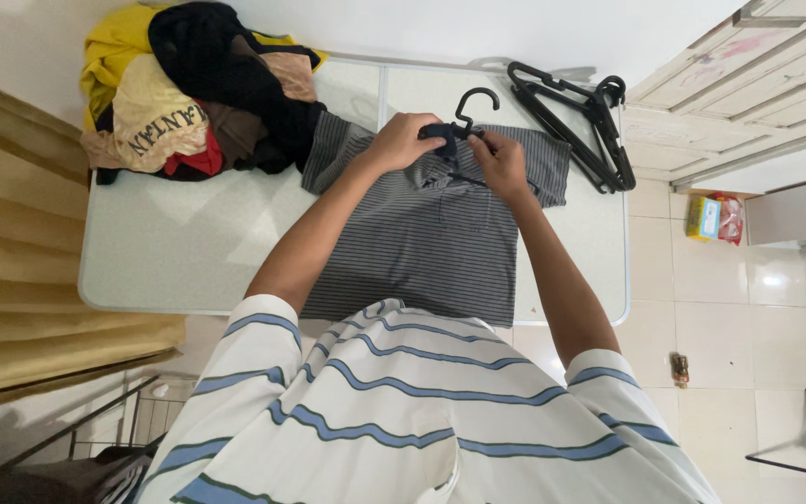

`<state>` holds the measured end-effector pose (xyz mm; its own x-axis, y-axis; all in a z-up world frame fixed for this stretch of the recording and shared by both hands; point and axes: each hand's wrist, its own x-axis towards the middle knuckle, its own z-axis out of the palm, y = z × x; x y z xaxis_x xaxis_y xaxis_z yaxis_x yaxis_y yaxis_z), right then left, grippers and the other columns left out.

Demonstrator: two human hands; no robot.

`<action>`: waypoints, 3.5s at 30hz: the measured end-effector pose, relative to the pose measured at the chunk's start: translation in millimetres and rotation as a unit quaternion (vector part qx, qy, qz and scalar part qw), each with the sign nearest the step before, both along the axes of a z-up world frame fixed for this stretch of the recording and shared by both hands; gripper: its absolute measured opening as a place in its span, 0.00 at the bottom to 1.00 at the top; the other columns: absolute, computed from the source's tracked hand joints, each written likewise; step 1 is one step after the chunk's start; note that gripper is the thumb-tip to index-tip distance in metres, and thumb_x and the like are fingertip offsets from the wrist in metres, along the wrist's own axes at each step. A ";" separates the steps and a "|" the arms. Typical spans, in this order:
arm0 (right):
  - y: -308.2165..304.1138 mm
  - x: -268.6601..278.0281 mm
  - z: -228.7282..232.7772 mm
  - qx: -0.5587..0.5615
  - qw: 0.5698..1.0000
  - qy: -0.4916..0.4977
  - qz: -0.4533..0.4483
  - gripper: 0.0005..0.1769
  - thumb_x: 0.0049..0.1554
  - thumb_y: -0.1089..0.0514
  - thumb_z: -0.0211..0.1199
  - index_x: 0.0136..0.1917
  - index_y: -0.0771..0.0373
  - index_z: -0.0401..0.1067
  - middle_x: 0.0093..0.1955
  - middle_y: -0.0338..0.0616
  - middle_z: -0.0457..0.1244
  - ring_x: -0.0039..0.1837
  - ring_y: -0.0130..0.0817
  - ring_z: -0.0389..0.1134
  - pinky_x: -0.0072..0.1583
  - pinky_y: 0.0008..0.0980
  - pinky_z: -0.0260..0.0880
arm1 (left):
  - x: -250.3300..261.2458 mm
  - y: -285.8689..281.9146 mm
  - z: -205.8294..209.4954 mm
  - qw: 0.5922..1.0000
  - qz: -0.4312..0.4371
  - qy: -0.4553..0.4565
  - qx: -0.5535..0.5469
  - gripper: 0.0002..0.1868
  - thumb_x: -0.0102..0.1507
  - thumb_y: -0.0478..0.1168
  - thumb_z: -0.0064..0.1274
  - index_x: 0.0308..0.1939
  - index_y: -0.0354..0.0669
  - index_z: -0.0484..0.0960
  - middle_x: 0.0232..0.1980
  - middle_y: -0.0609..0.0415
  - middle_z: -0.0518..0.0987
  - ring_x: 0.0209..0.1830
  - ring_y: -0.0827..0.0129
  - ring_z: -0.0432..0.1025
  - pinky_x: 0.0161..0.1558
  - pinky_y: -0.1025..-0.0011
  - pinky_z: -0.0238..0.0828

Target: The person hangs a black t-shirt on a hanger and places it on a clothing rack. They then smooth out a striped shirt on a table, place it on a hanger, and hang it on the rack. Finally, they smooth out another black t-shirt on the table and place it on a hanger.

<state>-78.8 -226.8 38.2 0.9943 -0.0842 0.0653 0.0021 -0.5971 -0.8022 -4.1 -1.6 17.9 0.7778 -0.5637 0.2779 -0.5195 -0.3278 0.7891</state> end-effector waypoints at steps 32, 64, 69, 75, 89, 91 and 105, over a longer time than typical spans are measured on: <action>-39.6 24.9 -148.9 0.231 0.946 0.121 -0.194 0.14 0.61 0.55 0.65 0.53 0.70 0.80 0.41 0.42 0.69 0.40 0.29 0.67 0.43 0.29 0.68 | -26.5 63.2 18.7 0.995 0.079 0.038 -0.051 0.22 0.65 0.43 0.62 0.58 0.32 0.82 0.52 0.41 0.85 0.46 0.61 0.82 0.46 0.68 0.79; 13.3 -26.5 -5.4 -0.094 0.989 -0.011 -0.117 0.16 0.66 0.54 0.62 0.56 0.67 0.81 0.46 0.50 0.72 0.44 0.43 0.70 0.46 0.41 0.69 | -19.3 65.0 -14.7 0.998 0.051 0.023 -0.033 0.21 0.66 0.50 0.59 0.53 0.37 0.86 0.51 0.42 0.85 0.47 0.56 0.82 0.48 0.63 0.79; -14.2 -30.0 -1.2 -0.178 0.972 -0.149 0.043 0.25 0.57 0.54 0.71 0.61 0.75 0.74 0.56 0.63 0.69 0.56 0.53 0.70 0.57 0.47 0.69 | -18.7 78.1 -11.3 0.994 -0.012 0.065 -0.085 0.18 0.66 0.46 0.59 0.54 0.39 0.86 0.51 0.44 0.86 0.46 0.61 0.83 0.43 0.67 0.80; 9.7 -34.7 1.3 -0.120 0.992 0.043 0.005 0.18 0.55 0.56 0.74 0.55 0.68 0.78 0.48 0.50 0.72 0.50 0.38 0.74 0.56 0.37 0.74 | -22.1 85.1 -8.5 0.995 -0.005 0.045 -0.090 0.17 0.65 0.43 0.62 0.54 0.37 0.85 0.50 0.45 0.86 0.46 0.62 0.82 0.45 0.67 0.79; 29.7 -68.4 9.1 -0.004 0.999 0.030 -0.031 0.11 0.54 0.63 0.73 0.48 0.66 0.73 0.45 0.43 0.70 0.47 0.30 0.74 0.52 0.30 0.78 | -35.9 106.0 -13.7 0.988 0.115 -0.075 0.070 0.23 0.58 0.46 0.69 0.49 0.40 0.76 0.42 0.46 0.82 0.46 0.52 0.77 0.50 0.54 0.70; 26.2 -73.2 10.6 0.003 0.998 0.041 -0.043 0.10 0.55 0.63 0.72 0.48 0.65 0.73 0.44 0.43 0.70 0.46 0.29 0.74 0.51 0.30 0.78 | -35.7 111.8 -16.0 0.987 0.104 -0.109 0.060 0.27 0.54 0.51 0.70 0.46 0.39 0.75 0.42 0.46 0.81 0.45 0.52 0.77 0.48 0.53 0.69; 17.2 -90.7 16.2 0.031 0.999 0.010 -0.007 0.08 0.53 0.66 0.74 0.45 0.67 0.75 0.44 0.45 0.72 0.46 0.29 0.74 0.51 0.28 0.77 | -55.4 112.3 30.7 0.992 -0.058 0.063 0.090 0.22 0.63 0.52 0.61 0.53 0.40 0.85 0.44 0.46 0.86 0.41 0.61 0.82 0.45 0.66 0.76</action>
<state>-169.5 -209.5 54.4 0.9940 -0.1020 0.0398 -0.0224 -0.5456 -0.8377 -59.4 110.7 48.6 0.7273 -0.6829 0.0685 -0.4625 -0.4140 0.7840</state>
